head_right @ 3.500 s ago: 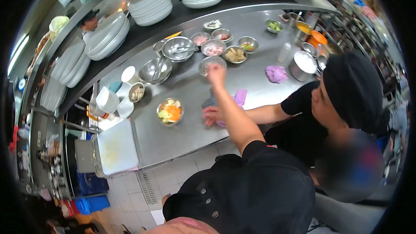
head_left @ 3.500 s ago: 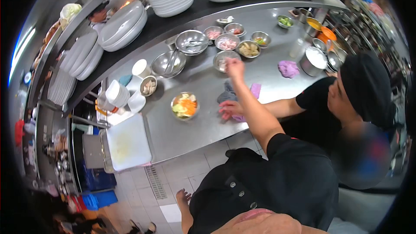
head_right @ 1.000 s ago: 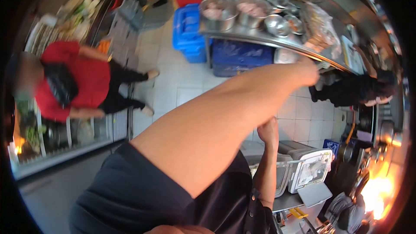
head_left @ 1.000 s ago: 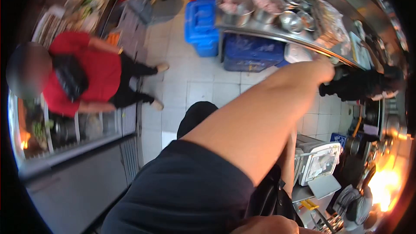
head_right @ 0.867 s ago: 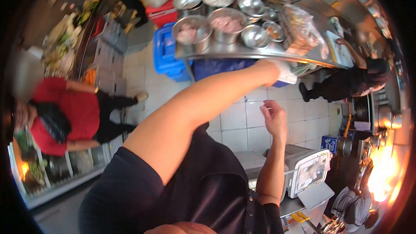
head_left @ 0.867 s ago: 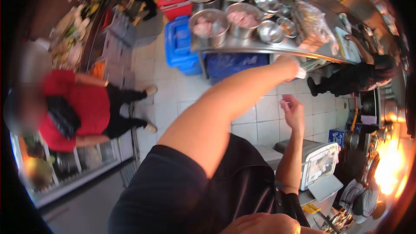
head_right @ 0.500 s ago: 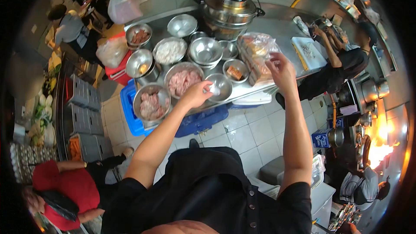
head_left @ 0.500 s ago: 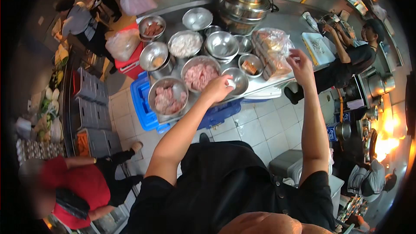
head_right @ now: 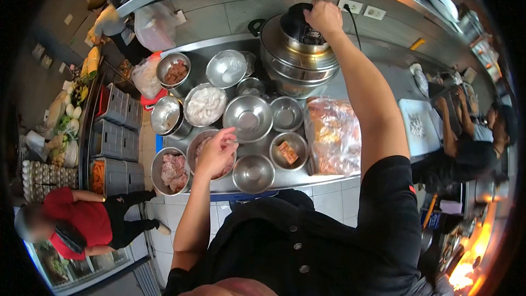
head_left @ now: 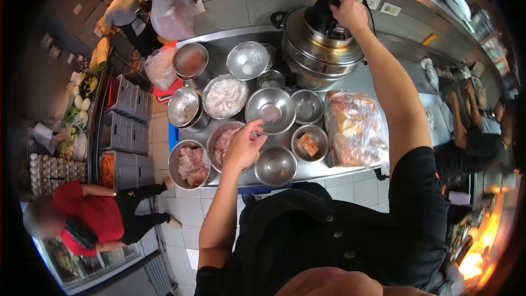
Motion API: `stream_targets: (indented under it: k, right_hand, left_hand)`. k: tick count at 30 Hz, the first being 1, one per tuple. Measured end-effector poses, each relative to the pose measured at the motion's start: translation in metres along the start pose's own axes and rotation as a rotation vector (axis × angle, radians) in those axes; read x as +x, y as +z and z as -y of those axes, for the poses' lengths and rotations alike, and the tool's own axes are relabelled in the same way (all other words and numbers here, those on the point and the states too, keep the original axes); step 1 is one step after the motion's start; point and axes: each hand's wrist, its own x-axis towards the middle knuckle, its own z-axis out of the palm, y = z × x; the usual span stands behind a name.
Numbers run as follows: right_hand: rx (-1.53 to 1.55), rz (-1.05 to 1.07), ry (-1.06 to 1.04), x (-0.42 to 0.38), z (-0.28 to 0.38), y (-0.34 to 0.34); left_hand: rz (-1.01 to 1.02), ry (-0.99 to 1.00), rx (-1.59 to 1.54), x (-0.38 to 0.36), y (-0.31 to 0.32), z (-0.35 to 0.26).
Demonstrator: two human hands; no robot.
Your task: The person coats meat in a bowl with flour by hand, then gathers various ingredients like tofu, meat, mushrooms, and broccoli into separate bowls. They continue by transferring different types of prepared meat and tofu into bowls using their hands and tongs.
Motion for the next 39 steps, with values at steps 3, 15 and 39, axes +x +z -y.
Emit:
stream_targets:
  k: [3, 15, 39]
  right_hand:
    - [0.071, -0.003, -0.016, 0.046, -0.043, 0.010]
    - [0.597, -0.130, -0.015, 0.124, -0.257, -0.035]
    - [1.019, -0.169, 0.234, 0.059, -0.277, -0.052]
  left_hand:
    - [-0.095, -0.067, -0.025, 0.015, 0.015, -0.045]
    - [-0.145, 0.135, 0.016, 0.211, 0.053, -0.162]
    - [0.246, 0.177, 0.874, 0.473, 0.168, -0.160]
